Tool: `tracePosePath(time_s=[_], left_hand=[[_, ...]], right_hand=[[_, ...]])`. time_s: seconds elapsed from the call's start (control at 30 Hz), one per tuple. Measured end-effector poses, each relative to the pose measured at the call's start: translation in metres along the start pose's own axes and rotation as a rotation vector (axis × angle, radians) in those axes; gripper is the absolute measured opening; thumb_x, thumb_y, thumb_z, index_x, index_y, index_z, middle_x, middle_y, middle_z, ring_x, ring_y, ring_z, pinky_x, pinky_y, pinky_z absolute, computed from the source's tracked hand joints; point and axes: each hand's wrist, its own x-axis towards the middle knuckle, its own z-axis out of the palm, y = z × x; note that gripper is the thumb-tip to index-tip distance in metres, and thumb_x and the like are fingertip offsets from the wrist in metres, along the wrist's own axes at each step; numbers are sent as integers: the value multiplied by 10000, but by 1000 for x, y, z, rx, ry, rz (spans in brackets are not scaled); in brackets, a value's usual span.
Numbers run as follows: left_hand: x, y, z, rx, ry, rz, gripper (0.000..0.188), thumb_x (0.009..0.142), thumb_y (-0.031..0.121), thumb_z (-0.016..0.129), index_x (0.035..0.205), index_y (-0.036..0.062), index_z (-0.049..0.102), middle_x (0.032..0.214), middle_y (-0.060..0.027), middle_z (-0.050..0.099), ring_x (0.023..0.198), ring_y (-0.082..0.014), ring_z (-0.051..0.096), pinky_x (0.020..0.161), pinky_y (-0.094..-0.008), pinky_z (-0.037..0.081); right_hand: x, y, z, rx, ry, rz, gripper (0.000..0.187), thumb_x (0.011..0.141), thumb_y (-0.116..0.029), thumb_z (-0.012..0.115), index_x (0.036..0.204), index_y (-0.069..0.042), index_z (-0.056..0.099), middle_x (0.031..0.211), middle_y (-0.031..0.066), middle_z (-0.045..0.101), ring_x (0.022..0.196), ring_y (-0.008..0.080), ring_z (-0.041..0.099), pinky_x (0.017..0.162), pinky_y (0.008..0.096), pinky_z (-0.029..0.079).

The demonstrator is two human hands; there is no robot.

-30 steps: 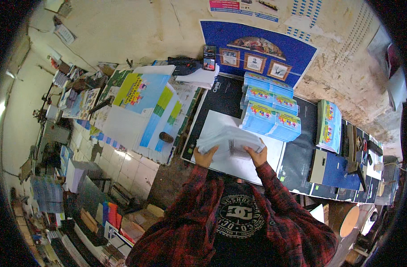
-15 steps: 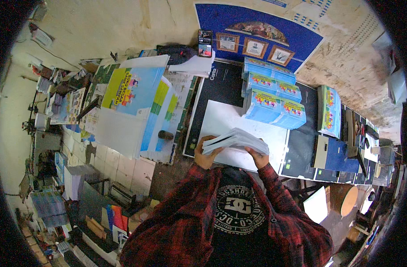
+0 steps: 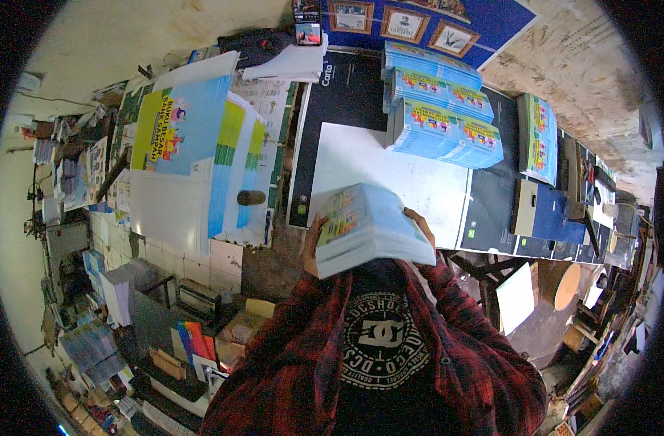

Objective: The person repeatedly picks up stacks of printed papers, aligns them, and places them on a table. The person handles the papers by hand, organizing them into neat piles. The task involves repetitive picking, aligning, and stacking of the printed sheets.

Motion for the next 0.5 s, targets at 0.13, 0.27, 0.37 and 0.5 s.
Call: tracePosePath(time_s=[0.13, 0.27, 0.37, 0.5], left_hand=[[-25, -35, -12, 426, -221, 63, 661, 882, 298, 571, 1421, 46, 283, 1354, -165, 425, 1178, -264, 485, 971, -377, 415], [-16, -14, 3, -256, -89, -288, 691, 873, 313, 578, 1435, 76, 253, 1355, -143, 439, 1172, -236, 497, 970, -355, 424], [7, -10, -1, -151, -137, -310, 715, 865, 324, 584, 1445, 98, 231, 1355, -127, 449, 1168, -216, 507, 970, -338, 431], [36, -31, -2, 384, -138, -192, 558, 830, 219, 627, 1330, 77, 426, 1312, -113, 500, 1101, -258, 557, 913, -357, 467]], right_hand=[[-15, 20, -4, -113, -5, -49, 649, 813, -210, 640, 1340, 44, 361, 1345, 217, 429, 1231, 302, 442, 1045, 372, 319], [-7, 9, 10, -59, 67, 43, 536, 884, -177, 549, 1342, 33, 369, 1336, 230, 438, 1252, 312, 420, 1065, 377, 301], [18, 40, 1, -143, 18, -178, 390, 898, -132, 465, 1272, -24, 486, 1304, 155, 501, 1243, 323, 436, 1057, 368, 330], [56, 4, -7, -445, -15, -305, 331, 786, -188, 644, 1111, -128, 628, 1146, 101, 621, 1019, 260, 613, 851, 349, 500]])
